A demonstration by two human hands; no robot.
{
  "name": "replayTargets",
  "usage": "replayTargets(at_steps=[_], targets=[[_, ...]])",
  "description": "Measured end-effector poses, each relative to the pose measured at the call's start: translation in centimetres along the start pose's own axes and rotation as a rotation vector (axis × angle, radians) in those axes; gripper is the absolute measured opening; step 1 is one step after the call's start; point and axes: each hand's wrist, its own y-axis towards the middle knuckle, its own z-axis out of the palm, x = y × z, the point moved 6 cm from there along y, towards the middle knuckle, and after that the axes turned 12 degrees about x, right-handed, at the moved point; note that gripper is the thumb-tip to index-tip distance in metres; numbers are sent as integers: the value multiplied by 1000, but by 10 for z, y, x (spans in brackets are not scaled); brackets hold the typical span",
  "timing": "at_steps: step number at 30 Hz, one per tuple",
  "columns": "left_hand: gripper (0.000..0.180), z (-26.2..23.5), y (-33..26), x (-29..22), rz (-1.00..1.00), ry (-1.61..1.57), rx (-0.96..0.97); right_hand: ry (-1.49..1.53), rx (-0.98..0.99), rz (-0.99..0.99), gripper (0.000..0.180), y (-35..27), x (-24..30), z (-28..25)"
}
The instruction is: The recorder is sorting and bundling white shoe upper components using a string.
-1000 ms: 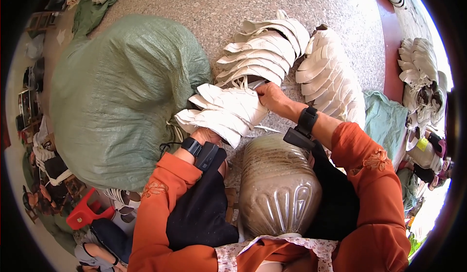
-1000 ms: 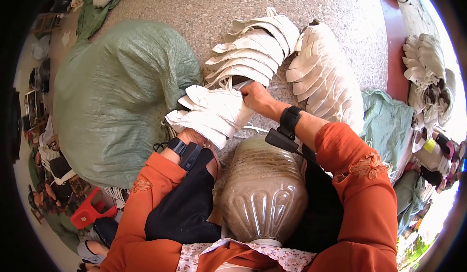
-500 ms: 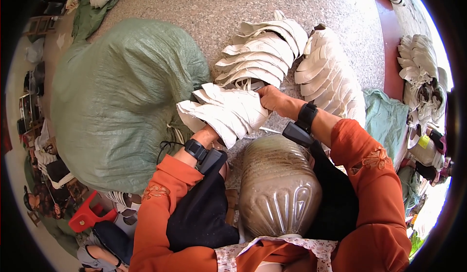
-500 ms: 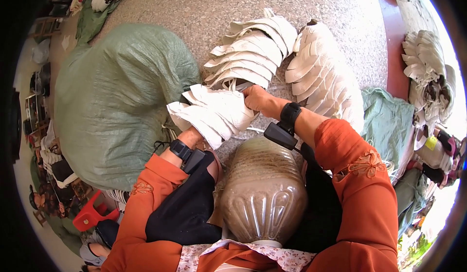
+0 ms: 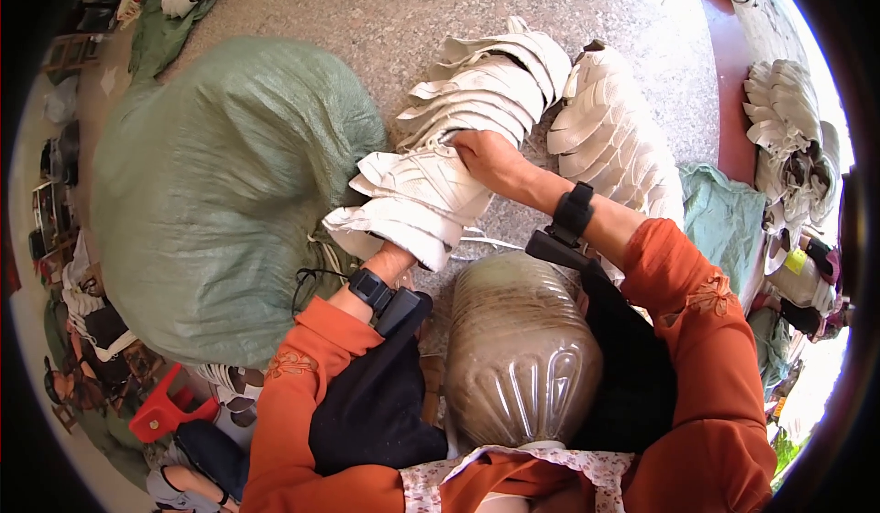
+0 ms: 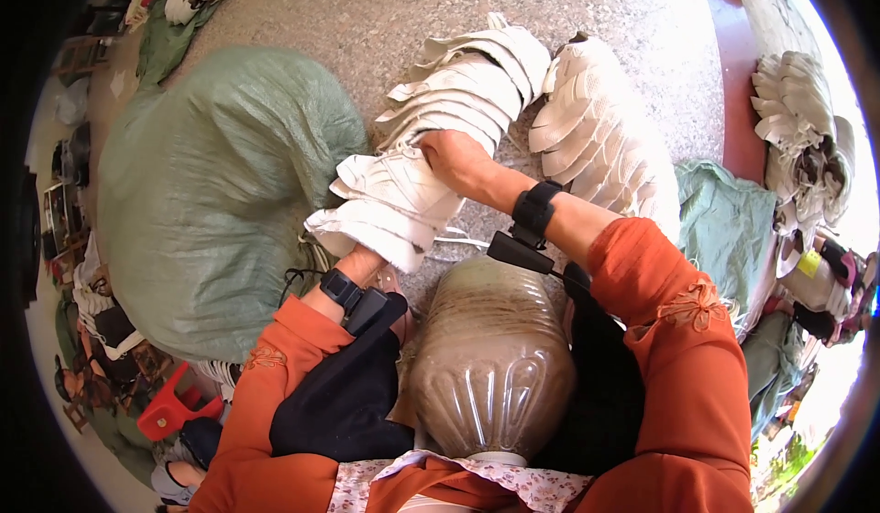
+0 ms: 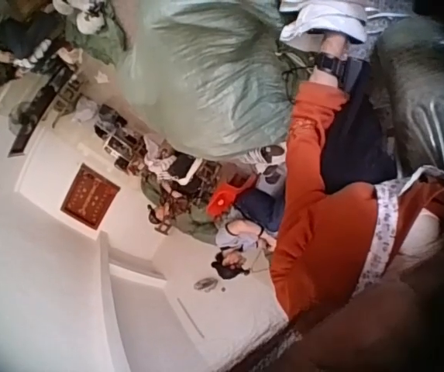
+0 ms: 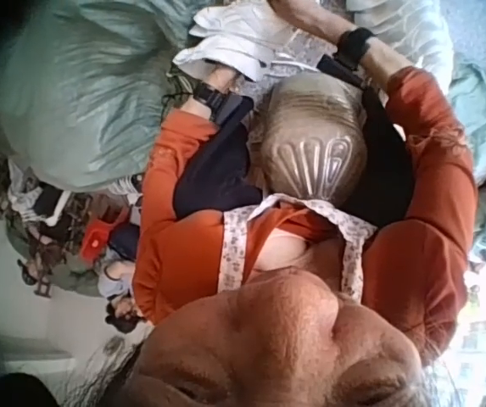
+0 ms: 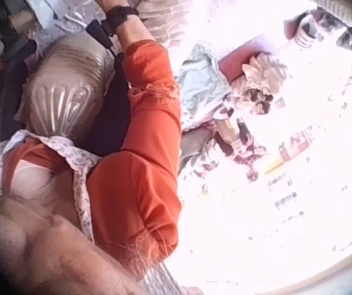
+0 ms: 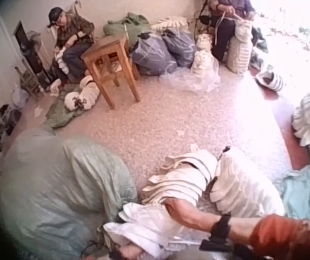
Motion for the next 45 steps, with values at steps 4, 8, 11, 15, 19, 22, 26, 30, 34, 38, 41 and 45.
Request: replayTargets(at_steps=[4,8,11,15,19,22,26,30,34,38,41,45], targets=[[34,-11,1,-1,-68,144,-71,-335,-215,-216,30,-29,37,-5],[36,-15,10,7,-158,288,32,-627,-69,-517,53,-72,60,23],[42,-13,6,12,-217,278,63,-657,133,-609,62,-82,63,49],[50,0,-1,0,-191,208,79,-685,132,-513,65,-65,55,46],[40,20,-17,-31,-152,453,59,-828,35,-431,58,-54,46,59],[21,24,-27,-38,-190,1033,282,-789,6,-461,55,-51,48,52],[23,44,-55,-38,-373,895,616,-1061,24,-386,55,-40,50,49],[21,84,-84,-57,-421,739,777,-1185,-64,-406,56,-40,40,47],[21,116,-106,-78,-449,711,949,-1207,-187,-424,54,-46,43,33],[22,137,-110,-83,-403,727,1062,-1264,-222,-408,57,-43,26,11],[20,126,-92,-68,-355,848,1017,-1308,-179,-434,62,-32,7,5],[14,105,-87,-53,-354,997,749,-921,-77,-350,66,-37,32,-28]])
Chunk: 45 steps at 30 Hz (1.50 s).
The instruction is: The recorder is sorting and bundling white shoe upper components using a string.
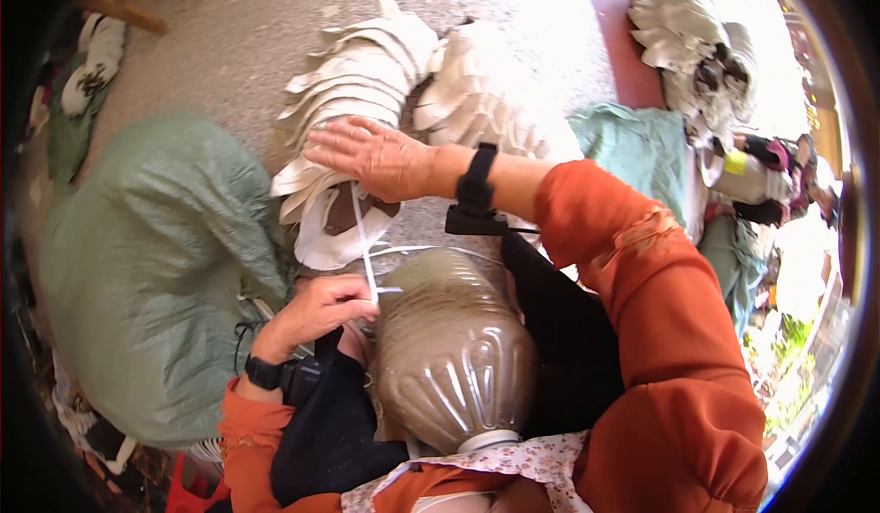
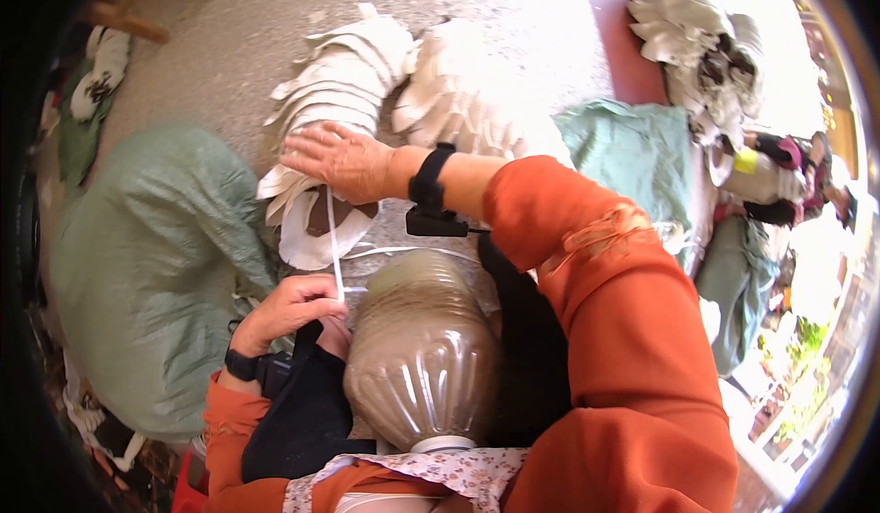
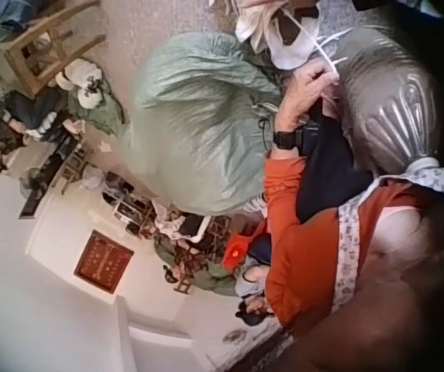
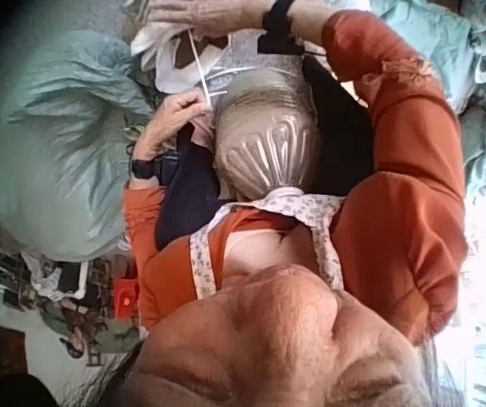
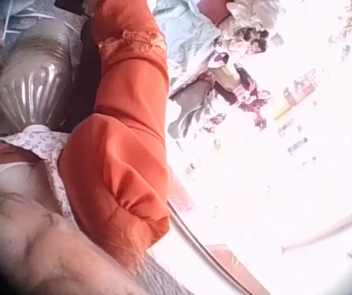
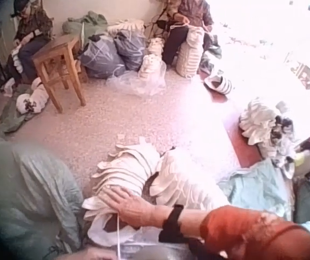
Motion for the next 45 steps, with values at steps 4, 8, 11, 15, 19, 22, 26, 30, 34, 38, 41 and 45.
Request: replayTargets(at_steps=[4,8,11,15,19,22,26,30,34,38,41,45], targets=[[10,-13,-17,6,111,200,-216,1009,64,316,51,-109,-53,-65],[11,-28,-23,-5,165,390,-472,1073,-44,910,20,-289,-94,-59],[14,-28,-18,-8,84,239,-375,1305,72,1272,17,-395,-73,4],[19,-19,-3,-21,115,359,-229,1216,5,1231,23,-416,-44,53],[17,-18,11,-39,115,409,-185,1148,-236,1052,30,-373,-55,67],[18,-22,12,-36,155,294,-201,1025,-128,1102,30,-364,-72,90],[19,-28,8,-20,165,175,-253,501,126,1053,16,-342,-87,85],[20,-34,3,-11,208,141,-298,908,112,1132,19,-316,-85,71],[21,-35,-5,-7,179,181,-276,739,-312,590,27,-279,-68,26],[23,-32,-8,-12,41,-43,-335,1839,44,1049,24,-301,-58,44],[26,-39,-12,-4,88,-82,-368,1871,9,929,21,-301,-46,18],[28,-45,-12,-11,131,-81,-382,2098,-367,746,19,-316,-34,30]])
